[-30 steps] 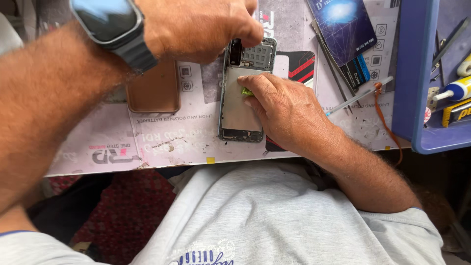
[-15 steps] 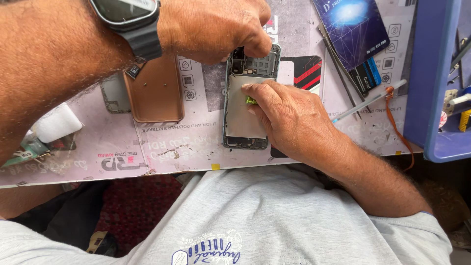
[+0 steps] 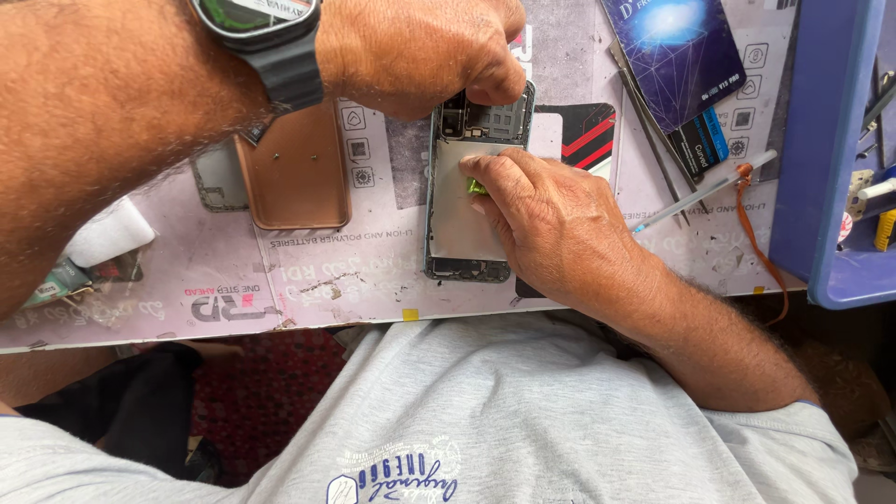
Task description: The person removes a SIM card from a phone case and sets it aside. They then use a green precision screwdriver to carefully pry and separate the screen assembly from the phone's frame, working along the edges to release internal adhesives.
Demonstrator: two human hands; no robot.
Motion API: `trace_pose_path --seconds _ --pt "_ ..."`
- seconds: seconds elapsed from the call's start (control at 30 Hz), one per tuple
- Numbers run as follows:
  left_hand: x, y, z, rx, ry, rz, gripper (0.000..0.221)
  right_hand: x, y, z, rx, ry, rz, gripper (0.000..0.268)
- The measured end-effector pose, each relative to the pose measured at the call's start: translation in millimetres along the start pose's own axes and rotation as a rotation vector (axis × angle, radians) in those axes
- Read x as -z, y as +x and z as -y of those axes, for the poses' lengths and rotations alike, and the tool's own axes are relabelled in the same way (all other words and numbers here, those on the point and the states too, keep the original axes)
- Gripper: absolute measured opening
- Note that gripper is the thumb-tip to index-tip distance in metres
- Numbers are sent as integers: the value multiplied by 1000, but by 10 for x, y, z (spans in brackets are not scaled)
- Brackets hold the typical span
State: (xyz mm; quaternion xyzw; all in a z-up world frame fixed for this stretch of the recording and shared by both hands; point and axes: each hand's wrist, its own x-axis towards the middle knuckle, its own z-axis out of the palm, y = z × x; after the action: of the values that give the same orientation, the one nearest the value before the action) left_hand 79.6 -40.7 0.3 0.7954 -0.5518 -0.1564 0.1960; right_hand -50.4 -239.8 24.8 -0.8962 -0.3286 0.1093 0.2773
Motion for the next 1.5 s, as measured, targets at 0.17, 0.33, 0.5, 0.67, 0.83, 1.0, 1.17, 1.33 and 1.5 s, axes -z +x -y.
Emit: trace_pose_path --seconds 0.17,0.33,0.5,0.67,0.83,1.0,1.17,1.33,1.5 --pt "-54 35 7 4 24 1 25 -22 -11 -1 -9 -19 0 27" --pt "-23 38 6 16 74 42 28 -22 -1 8 -31 -15 12 27" --pt "-43 44 0 38 67 44 23 -33 -7 -2 -42 -10 25 28" --pt "-83 39 52 -6 41 33 23 -36 -18 -6 -22 -14 2 28" --pt "-110 51 95 -37 76 34 17 -29 0 -2 -23 -14 5 27" --pt "-30 -88 28 -42 91 -79 9 -69 -50 -33 -13 -31 -8 24" --pt "159 -261 -209 97 233 -84 9 -40 -11 -31 52 23 -78 24" --pt "239 -520 -581 216 352 -249 4 291 19 114 28 66 -124 24" --pt "57 -722 -873 300 334 -431 20 551 -156 -85 109 314 -377 21"
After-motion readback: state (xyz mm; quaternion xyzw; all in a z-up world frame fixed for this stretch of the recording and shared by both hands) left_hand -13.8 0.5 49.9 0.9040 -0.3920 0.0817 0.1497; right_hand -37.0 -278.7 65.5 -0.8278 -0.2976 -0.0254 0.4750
